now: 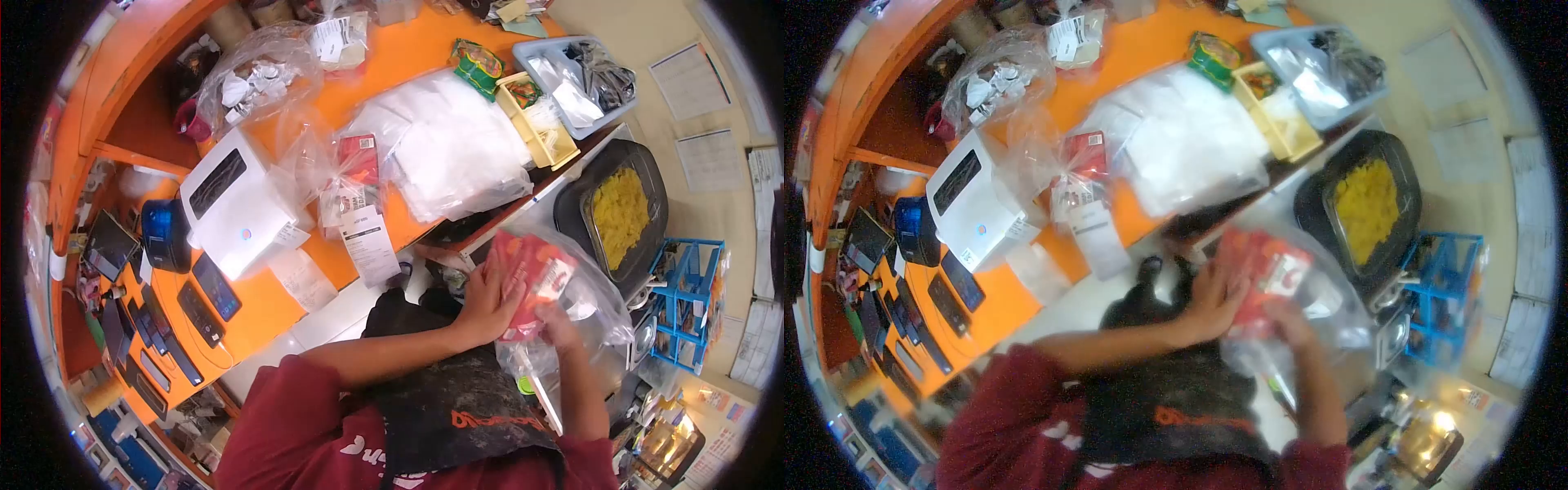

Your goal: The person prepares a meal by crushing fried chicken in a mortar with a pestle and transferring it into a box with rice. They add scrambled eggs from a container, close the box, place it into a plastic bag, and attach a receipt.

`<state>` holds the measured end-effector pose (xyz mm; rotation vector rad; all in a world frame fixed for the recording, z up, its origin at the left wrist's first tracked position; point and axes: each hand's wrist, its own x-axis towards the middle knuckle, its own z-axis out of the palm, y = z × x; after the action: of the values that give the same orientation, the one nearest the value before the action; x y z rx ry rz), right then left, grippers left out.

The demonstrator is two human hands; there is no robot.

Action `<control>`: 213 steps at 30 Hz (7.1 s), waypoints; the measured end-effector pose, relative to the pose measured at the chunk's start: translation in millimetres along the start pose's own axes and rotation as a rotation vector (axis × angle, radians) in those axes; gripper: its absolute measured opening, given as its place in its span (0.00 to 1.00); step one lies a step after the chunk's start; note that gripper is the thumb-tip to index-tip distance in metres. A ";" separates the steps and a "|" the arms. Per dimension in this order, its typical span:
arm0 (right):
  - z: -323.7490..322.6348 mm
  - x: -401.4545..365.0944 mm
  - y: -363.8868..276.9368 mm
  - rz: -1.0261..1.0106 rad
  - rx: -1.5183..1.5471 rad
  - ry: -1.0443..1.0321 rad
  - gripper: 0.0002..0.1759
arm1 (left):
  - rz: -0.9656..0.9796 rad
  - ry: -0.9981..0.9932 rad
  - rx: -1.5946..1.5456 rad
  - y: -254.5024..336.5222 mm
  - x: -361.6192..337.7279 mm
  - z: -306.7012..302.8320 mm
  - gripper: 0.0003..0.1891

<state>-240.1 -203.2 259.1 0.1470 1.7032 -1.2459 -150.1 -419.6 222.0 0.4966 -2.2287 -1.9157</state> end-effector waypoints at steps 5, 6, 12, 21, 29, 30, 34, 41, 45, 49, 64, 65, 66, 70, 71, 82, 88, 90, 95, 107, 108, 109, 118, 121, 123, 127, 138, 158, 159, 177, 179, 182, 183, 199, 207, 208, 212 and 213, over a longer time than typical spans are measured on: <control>-14.8 -15.3 49.7 -0.084 0.144 0.107 0.24 | -0.081 -0.297 0.181 7.2 -4.8 -22.1 0.47; -11.3 -16.8 51.1 -0.092 0.125 0.138 0.23 | -0.120 -0.319 0.221 0.1 -5.4 -19.9 0.46; 22.5 -18.1 13.6 -0.029 -0.061 0.071 0.25 | -0.217 -0.320 0.263 -16.9 -16.3 -21.9 0.41; 92.1 -65.9 -78.1 -0.012 -0.487 0.130 0.34 | -0.279 -0.555 0.137 52.7 29.0 -80.7 0.40; 115.5 -150.7 -100.5 -0.264 -0.939 -0.070 0.26 | 0.779 -0.295 0.401 147.5 76.1 -42.7 0.35; 113.0 -145.8 -92.5 -0.234 -0.970 -0.077 0.25 | 0.796 -0.356 0.394 152.5 88.3 -30.6 0.30; 89.5 -190.7 -134.7 -0.322 -1.083 0.052 0.17 | 0.402 -0.678 0.199 212.3 130.3 -49.4 0.08; 74.4 -209.4 -165.7 -0.463 -1.252 0.022 0.10 | -0.062 -1.228 -0.321 238.8 120.6 -90.2 0.09; 79.5 -224.3 -185.8 -0.282 -1.340 0.085 0.10 | 0.041 -1.105 -0.545 227.6 98.7 -101.3 0.13; 82.4 -187.8 -147.4 -0.128 -1.153 0.078 0.15 | 0.027 -1.192 -0.518 211.7 79.6 -110.3 0.17; 52.3 -238.6 -82.7 -0.775 -1.348 0.377 0.35 | 0.741 -0.685 0.497 122.4 99.9 -94.2 0.67; 50.8 -231.3 -70.9 -0.876 -1.333 0.483 0.39 | 0.763 -0.701 0.509 116.5 104.8 -77.6 0.68; 52.1 -221.0 -54.9 -0.934 -1.147 0.650 0.47 | 0.738 -0.753 0.508 113.4 107.7 -65.9 0.69; 61.0 -177.3 32.3 -0.846 -0.486 0.875 0.72 | 0.435 -1.000 0.456 106.7 107.6 -26.7 0.55; 60.4 -164.3 51.6 -0.757 -0.351 0.831 0.77 | 0.535 -1.022 0.570 92.6 107.2 -20.7 0.46; 84.4 -47.8 3.6 -1.064 -0.141 0.932 0.07 | 0.439 -0.530 0.013 37.2 58.4 -11.8 0.07; 80.2 -5.7 45.8 -1.179 -0.014 0.750 0.25 | 0.263 -0.180 -0.094 34.6 40.1 3.2 0.12; 79.1 -49.8 22.2 -0.972 -0.164 0.838 0.39 | 0.540 -0.196 -0.086 48.3 39.2 2.4 0.17; 77.0 -62.9 17.6 -0.522 -0.956 0.760 0.62 | 0.479 -0.568 0.336 61.1 43.4 10.7 0.22; 105.3 16.2 14.5 -0.472 -1.140 1.268 0.37 | 0.373 -0.801 0.444 119.3 -34.0 17.0 0.33; 100.0 9.3 3.5 -0.580 -1.122 1.347 0.34 | 0.396 -0.836 0.258 127.6 -28.1 5.4 0.32; 88.9 -8.8 -15.4 -0.534 -1.107 1.121 0.33 | 0.422 -0.868 0.069 135.8 -24.4 -7.9 0.31; 26.8 -83.7 -49.2 -0.798 -0.664 0.611 0.28 | -0.053 -0.994 0.381 -2.4 5.4 -135.0 0.21; 47.7 -103.0 -82.4 -0.639 0.237 0.519 0.27 | 0.490 -0.853 0.159 -1.6 16.9 -87.3 0.32; 41.8 -95.6 -81.3 -0.321 0.423 0.671 0.30 | 0.644 -0.770 -0.012 -36.6 21.7 -51.2 0.38; 29.8 -59.4 -69.0 -0.469 0.246 0.856 0.29 | -0.199 -0.642 -0.786 -52.4 12.1 15.8 0.41; 53.6 -24.6 -64.7 -0.909 -1.580 0.559 0.36 | -0.124 -0.653 -0.851 13.1 12.7 -64.7 0.39; -77.3 182.3 -260.6 -0.616 -1.515 0.386 0.16 | 0.500 -0.331 0.745 61.1 39.3 -3.5 0.11; -81.9 217.7 -261.4 -0.581 -1.585 0.413 0.14 | 0.562 -0.379 0.814 62.3 39.5 -4.3 0.11; -118.1 222.8 -238.3 -0.934 -0.543 0.480 0.12 | 0.595 -0.377 0.700 53.9 41.0 -3.0 0.11; -111.2 192.1 -242.1 -0.841 -0.219 0.374 0.12 | 0.613 -0.358 0.647 49.2 40.3 -2.4 0.11; -75.8 91.5 -242.3 -0.597 0.303 0.194 0.10 | 0.647 -0.344 0.556 43.5 41.9 -3.9 0.12; -67.0 69.2 -233.7 -0.527 0.486 0.163 0.10 | 0.654 -0.342 0.523 43.2 41.6 -5.0 0.12; 21.1 -32.1 -49.9 -0.169 0.538 0.291 0.03 | 1.025 -0.280 0.436 72.0 42.6 -14.0 0.12; 17.9 -23.8 -67.1 -0.125 0.252 0.265 0.08 | 0.779 -0.342 0.658 80.0 43.7 -12.0 0.09; 15.4 -30.1 -72.8 -0.143 0.175 0.222 0.08 | 0.747 -0.335 0.667 85.6 46.4 -11.1 0.09; 7.5 -39.2 -80.9 -0.057 0.004 0.139 0.11 | 0.452 -0.569 0.680 102.6 66.7 -10.5 0.10; 8.0 -40.0 -80.2 -0.029 -0.037 0.126 0.11 | 0.320 -0.649 0.664 119.2 71.6 -14.8 0.10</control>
<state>-261.8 -230.1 342.2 0.1828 1.8416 -1.2477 -229.2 -443.7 334.9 -0.4831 -3.0979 -1.2460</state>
